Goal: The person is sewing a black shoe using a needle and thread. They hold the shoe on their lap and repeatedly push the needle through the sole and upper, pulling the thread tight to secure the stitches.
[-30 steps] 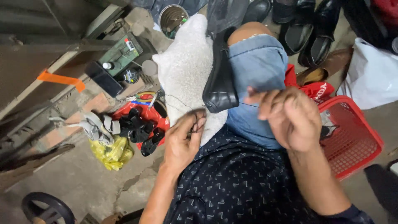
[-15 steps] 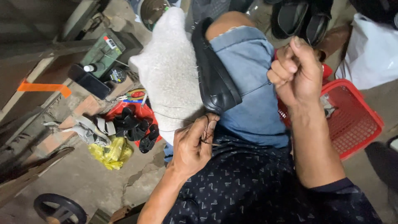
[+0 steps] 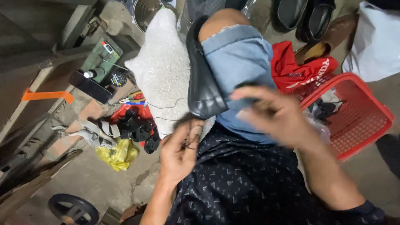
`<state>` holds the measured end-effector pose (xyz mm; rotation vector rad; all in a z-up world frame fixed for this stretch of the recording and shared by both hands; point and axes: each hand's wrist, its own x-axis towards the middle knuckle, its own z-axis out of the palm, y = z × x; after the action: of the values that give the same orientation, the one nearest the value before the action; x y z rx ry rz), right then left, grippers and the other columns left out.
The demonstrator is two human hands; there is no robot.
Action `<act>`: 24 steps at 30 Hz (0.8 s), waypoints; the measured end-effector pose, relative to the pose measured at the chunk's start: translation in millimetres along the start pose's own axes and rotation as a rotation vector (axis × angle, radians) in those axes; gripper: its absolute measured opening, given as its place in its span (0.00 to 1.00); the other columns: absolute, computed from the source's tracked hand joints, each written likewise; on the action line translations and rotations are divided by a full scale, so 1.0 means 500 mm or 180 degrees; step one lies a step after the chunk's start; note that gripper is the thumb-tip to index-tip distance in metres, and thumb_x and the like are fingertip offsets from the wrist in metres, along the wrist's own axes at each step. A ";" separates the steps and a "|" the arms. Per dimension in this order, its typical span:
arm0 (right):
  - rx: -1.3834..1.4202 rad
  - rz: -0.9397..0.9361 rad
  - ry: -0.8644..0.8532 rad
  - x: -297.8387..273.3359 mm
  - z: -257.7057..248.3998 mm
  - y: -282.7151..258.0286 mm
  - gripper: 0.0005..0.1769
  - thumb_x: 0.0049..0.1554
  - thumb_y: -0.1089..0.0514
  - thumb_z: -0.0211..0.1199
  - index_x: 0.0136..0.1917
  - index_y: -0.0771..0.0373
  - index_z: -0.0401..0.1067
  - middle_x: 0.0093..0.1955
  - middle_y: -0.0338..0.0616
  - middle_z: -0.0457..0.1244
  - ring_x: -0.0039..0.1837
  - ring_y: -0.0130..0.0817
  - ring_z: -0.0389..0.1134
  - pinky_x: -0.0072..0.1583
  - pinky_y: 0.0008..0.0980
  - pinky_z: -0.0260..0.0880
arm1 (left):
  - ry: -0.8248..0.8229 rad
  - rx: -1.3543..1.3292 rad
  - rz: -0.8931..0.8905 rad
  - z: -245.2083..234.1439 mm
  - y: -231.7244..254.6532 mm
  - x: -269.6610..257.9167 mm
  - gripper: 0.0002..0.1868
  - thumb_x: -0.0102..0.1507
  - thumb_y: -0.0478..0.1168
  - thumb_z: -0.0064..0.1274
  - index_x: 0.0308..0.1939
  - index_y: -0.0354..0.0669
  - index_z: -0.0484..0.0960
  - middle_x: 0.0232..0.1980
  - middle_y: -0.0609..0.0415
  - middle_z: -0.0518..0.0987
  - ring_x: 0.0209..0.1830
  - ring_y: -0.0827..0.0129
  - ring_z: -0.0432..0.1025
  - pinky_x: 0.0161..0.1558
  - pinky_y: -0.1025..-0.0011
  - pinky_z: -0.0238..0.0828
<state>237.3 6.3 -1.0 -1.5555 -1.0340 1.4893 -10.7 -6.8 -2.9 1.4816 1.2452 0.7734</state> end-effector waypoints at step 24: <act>0.0502 -0.0500 -0.1019 0.111 0.120 0.036 0.16 0.62 0.67 0.63 0.64 0.68 0.71 0.49 0.40 0.68 0.45 0.23 0.67 0.47 0.22 0.75 | 0.1119 0.1749 -0.0453 -0.172 -0.163 -0.144 0.19 0.74 0.31 0.42 0.69 0.30 0.72 0.53 0.42 0.77 0.50 0.58 0.70 0.47 0.65 0.74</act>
<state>178.9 48.2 -43.5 -1.1230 -1.1575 1.6982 -133.4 -54.3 -46.6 1.7056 1.9214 0.6400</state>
